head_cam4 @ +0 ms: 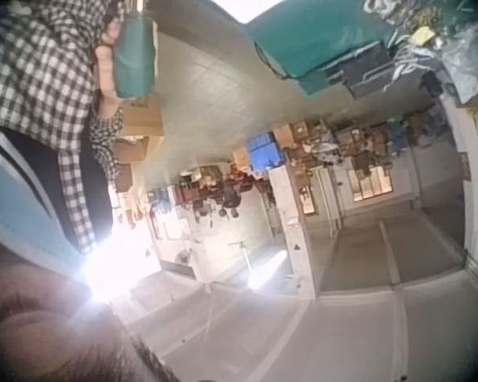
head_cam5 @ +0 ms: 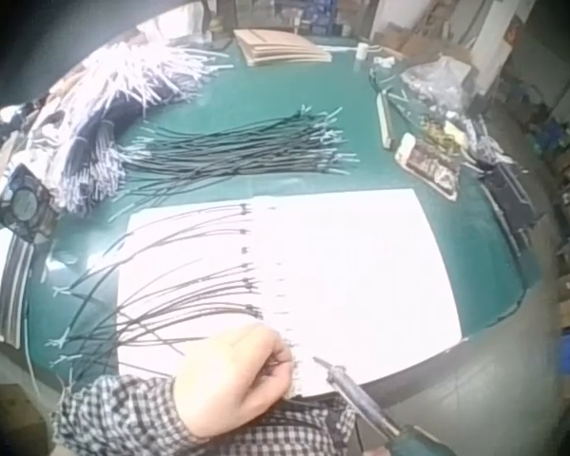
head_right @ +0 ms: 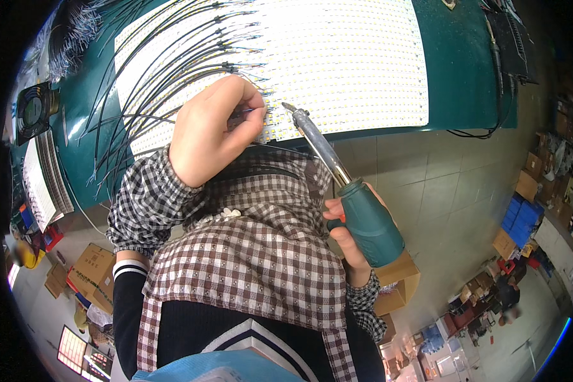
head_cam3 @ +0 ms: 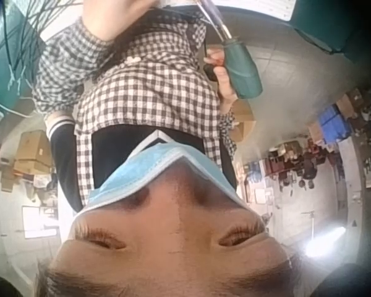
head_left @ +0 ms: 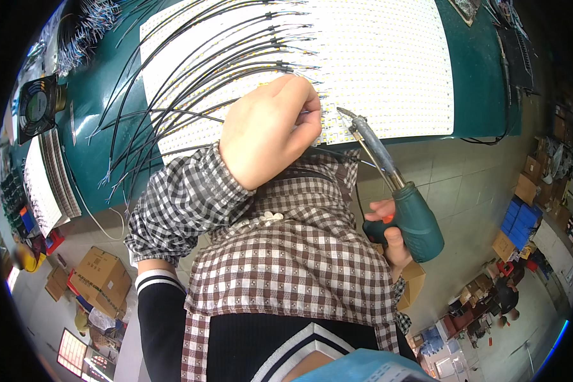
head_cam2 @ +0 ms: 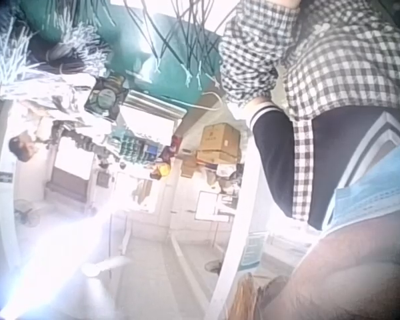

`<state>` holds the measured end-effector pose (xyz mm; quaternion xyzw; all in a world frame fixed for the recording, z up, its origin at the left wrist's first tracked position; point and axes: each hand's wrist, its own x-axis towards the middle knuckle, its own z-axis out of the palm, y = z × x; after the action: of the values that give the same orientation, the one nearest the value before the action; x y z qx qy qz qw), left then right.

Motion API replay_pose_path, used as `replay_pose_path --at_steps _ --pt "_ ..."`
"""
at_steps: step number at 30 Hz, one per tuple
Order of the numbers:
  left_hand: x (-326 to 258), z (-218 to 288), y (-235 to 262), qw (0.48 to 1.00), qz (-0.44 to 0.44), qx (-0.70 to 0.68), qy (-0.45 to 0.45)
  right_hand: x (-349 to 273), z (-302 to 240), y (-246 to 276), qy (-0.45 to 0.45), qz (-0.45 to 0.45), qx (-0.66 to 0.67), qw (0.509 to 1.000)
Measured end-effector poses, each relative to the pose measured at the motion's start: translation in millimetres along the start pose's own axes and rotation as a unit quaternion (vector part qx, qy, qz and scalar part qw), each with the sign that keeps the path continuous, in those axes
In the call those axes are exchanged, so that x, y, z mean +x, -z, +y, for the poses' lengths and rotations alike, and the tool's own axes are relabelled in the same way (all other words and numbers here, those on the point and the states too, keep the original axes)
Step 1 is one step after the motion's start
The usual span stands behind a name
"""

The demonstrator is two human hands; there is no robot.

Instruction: The person assembles electrical components by soldering electrical wires onto LED light strips with a soldering iron.

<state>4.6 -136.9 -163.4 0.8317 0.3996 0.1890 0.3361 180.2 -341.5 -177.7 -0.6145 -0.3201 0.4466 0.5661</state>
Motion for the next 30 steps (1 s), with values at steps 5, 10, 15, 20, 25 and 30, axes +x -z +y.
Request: replay_pose_path --at_steps 5,10,15,20,25,30 --pt "0.2 -2.8 -1.9 1.0 0.009 0.013 -0.022 -1.9 3.2 -1.1 -0.002 -0.001 0.012 1.0" --pt "-1.9 -1.1 -4.0 0.999 0.014 0.026 -0.014 -0.7 1.3 1.8 -0.017 -0.025 0.012 0.999" --pt "-2.6 -0.4 -4.7 1.0 0.008 0.024 -0.008 -3.0 3.6 1.8 -0.023 -0.019 0.023 0.999" --pt "-0.9 0.5 -1.9 1.0 0.002 0.026 0.0 -0.8 4.0 1.0 -0.018 -0.023 0.016 0.999" --pt "-1.3 1.4 -2.4 1.0 0.0 0.026 0.001 -2.9 3.9 0.0 -0.022 -0.018 0.021 0.999" --pt "-1.5 0.8 -3.0 1.0 0.002 0.031 -0.002 -4.2 5.4 1.5 -0.018 -0.022 0.013 1.0"
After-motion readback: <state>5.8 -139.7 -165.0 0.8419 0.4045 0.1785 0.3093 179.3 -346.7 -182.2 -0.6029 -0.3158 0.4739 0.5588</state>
